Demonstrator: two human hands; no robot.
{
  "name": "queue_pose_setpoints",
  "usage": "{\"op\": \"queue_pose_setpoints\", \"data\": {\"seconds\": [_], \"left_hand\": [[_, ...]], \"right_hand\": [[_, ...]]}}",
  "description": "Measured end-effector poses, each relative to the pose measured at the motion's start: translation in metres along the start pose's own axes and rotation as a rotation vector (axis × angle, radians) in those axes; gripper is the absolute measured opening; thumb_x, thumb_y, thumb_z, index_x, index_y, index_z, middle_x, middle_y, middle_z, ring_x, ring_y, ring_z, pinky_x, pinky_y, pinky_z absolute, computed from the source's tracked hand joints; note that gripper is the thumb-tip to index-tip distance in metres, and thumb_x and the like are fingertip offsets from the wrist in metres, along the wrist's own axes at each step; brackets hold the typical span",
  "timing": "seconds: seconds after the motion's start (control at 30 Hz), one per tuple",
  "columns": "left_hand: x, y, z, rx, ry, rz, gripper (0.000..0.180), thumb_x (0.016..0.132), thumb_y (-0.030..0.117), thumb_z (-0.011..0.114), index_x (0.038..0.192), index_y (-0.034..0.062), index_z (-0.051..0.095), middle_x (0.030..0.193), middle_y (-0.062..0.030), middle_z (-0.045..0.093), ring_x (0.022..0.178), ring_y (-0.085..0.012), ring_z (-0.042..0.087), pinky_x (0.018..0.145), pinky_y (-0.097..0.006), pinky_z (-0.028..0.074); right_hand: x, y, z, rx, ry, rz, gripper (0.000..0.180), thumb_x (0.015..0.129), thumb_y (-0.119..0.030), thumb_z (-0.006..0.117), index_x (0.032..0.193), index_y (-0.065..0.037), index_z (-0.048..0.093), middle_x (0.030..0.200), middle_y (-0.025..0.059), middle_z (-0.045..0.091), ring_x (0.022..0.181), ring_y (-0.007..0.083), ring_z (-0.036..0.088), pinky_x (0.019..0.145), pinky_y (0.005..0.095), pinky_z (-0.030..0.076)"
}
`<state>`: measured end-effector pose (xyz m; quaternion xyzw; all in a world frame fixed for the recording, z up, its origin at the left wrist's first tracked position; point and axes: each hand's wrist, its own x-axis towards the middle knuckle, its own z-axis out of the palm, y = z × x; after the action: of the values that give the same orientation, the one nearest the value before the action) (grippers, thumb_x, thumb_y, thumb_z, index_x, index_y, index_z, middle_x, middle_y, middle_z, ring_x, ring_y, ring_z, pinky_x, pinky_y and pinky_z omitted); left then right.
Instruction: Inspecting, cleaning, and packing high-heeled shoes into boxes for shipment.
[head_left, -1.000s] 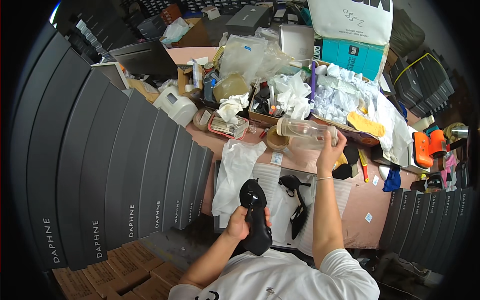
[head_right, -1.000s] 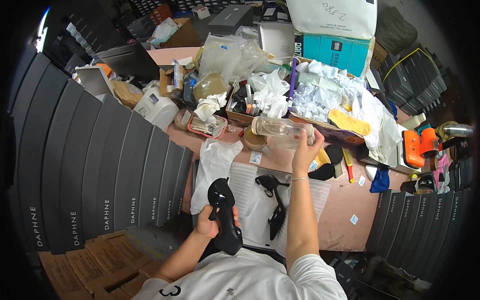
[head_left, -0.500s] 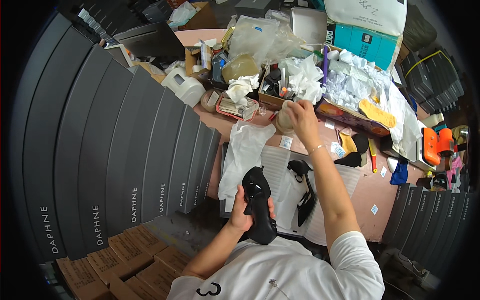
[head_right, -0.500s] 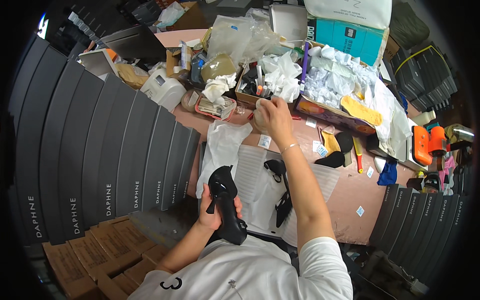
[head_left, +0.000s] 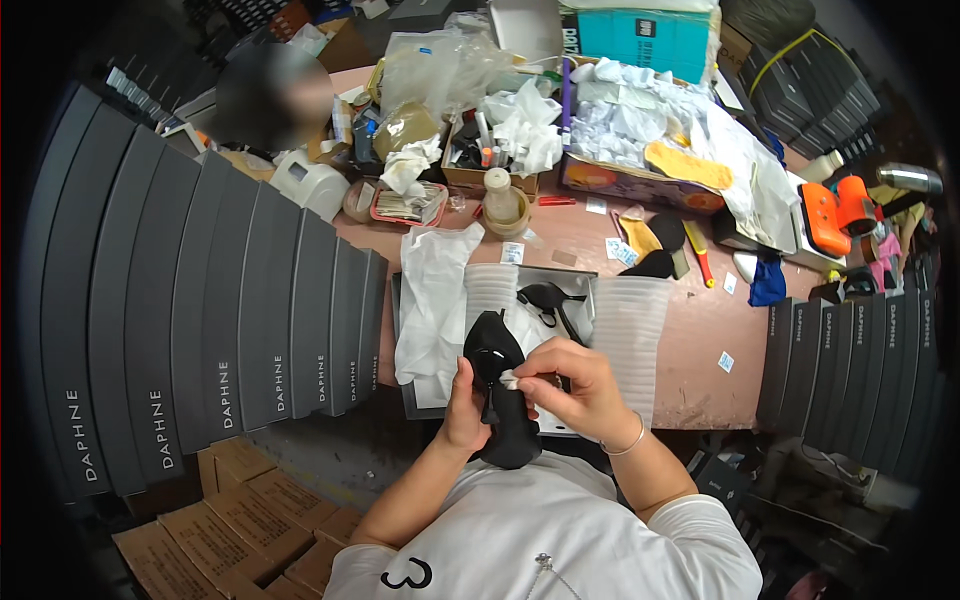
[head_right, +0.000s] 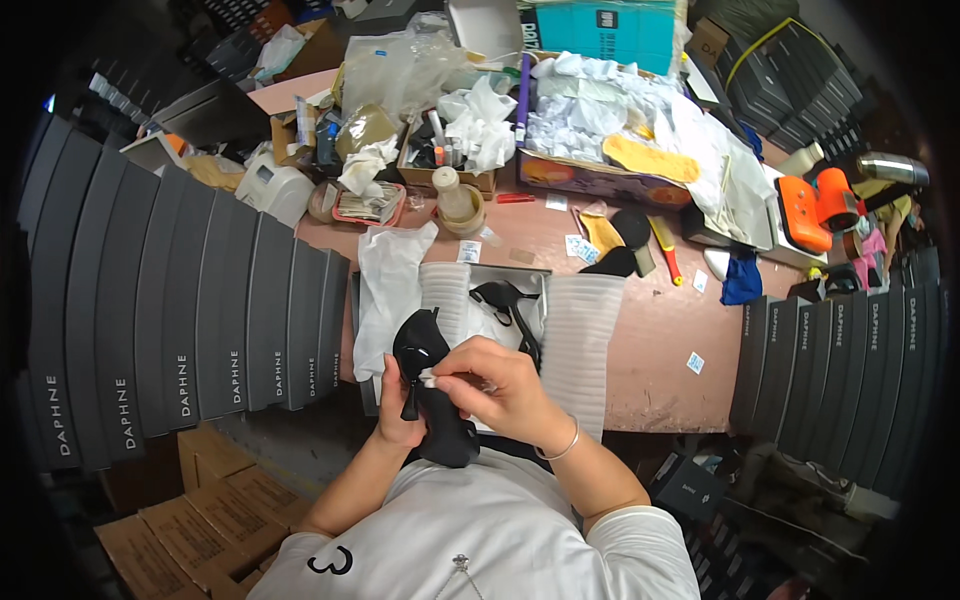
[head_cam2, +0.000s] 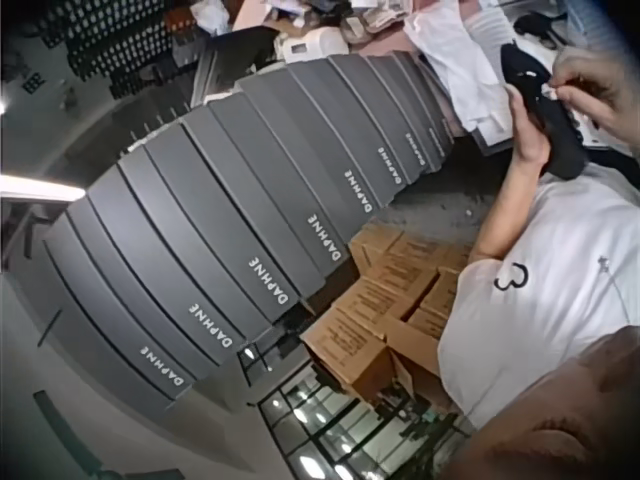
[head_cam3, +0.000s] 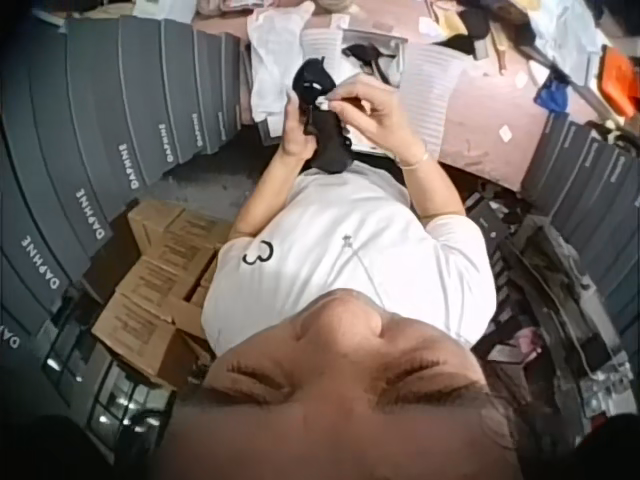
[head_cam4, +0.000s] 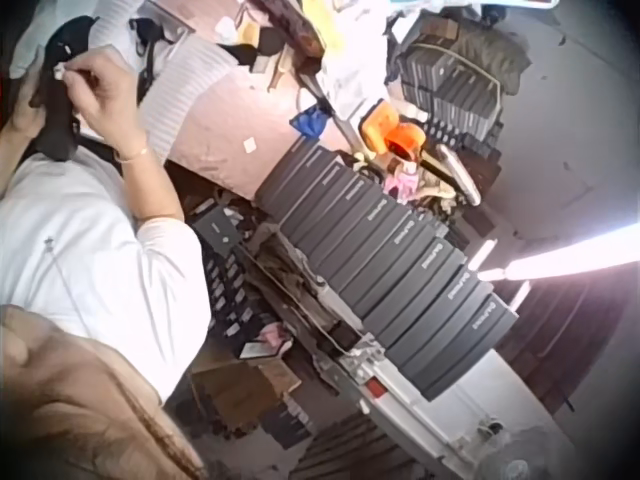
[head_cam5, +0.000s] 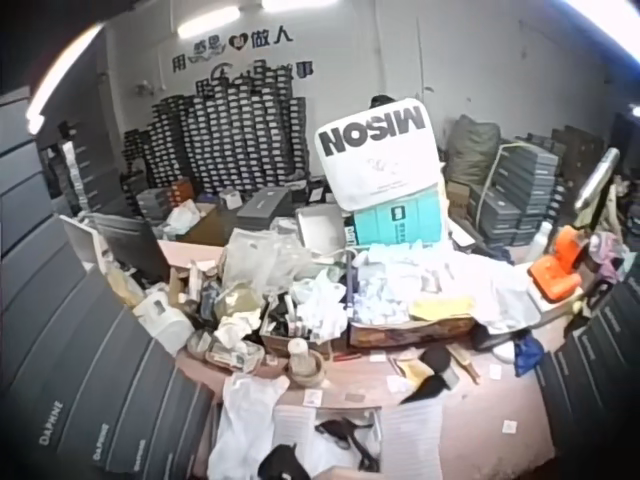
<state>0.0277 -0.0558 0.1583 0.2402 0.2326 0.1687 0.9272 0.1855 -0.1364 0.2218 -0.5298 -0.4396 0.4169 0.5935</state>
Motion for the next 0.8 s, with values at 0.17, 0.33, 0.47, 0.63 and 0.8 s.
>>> {"op": "queue_pose_setpoints", "data": {"seconds": [0.17,0.33,0.47,0.63,0.8], "left_hand": [[-0.005,-0.006,0.030,0.186,0.081,0.004,0.077,0.091,0.070,0.024,0.109,0.0027,0.055,0.092,-0.0095,0.063,0.084,-0.0202,0.063,0.074,-0.032,0.053],[-0.005,-0.009,0.033,0.205,0.029,-0.005,0.077,0.091,0.070,0.021,0.111,0.0026,0.054,0.095,-0.0099,0.062,0.085,-0.0200,0.063,0.076,-0.032,0.052],[-0.003,-0.015,0.045,0.187,0.242,0.018,0.079,0.090,0.072,0.021,0.110,0.0031,0.055,0.092,-0.0092,0.063,0.082,-0.0195,0.063,0.076,-0.033,0.053],[-0.005,-0.013,0.023,0.182,-0.011,-0.048,0.078,0.090,0.071,0.022,0.116,0.0044,0.053,0.098,-0.0101,0.063,0.086,-0.0205,0.063,0.077,-0.034,0.053],[-0.008,-0.013,0.033,0.208,0.074,-0.023,0.077,0.091,0.070,0.021,0.114,0.0051,0.055,0.094,-0.0099,0.064,0.084,-0.0208,0.064,0.076,-0.034,0.053]], "right_hand": [[-0.006,-0.006,-0.003,-0.401,0.031,-0.294,0.021,0.076,0.003,0.068,0.096,-0.003,0.064,0.085,0.0087,0.060,0.073,0.0204,0.061,0.060,0.0293,0.049],[-0.007,-0.003,-0.007,-0.528,0.114,-0.357,0.021,0.073,0.004,0.068,0.092,-0.002,0.064,0.082,0.0097,0.059,0.072,0.0250,0.061,0.062,0.0316,0.049],[-0.012,-0.005,-0.005,-0.493,0.071,-0.368,0.020,0.071,0.004,0.068,0.089,-0.003,0.064,0.081,0.0099,0.059,0.074,0.0268,0.060,0.064,0.0337,0.049],[-0.009,-0.009,-0.006,-0.543,0.059,-0.400,0.019,0.071,0.003,0.068,0.088,-0.003,0.063,0.080,0.0096,0.058,0.073,0.0274,0.058,0.064,0.0349,0.048],[-0.002,-0.011,-0.010,-0.627,0.091,-0.377,0.015,0.072,-0.002,0.067,0.087,-0.005,0.062,0.080,0.0082,0.057,0.077,0.0278,0.057,0.069,0.0365,0.045]]}}
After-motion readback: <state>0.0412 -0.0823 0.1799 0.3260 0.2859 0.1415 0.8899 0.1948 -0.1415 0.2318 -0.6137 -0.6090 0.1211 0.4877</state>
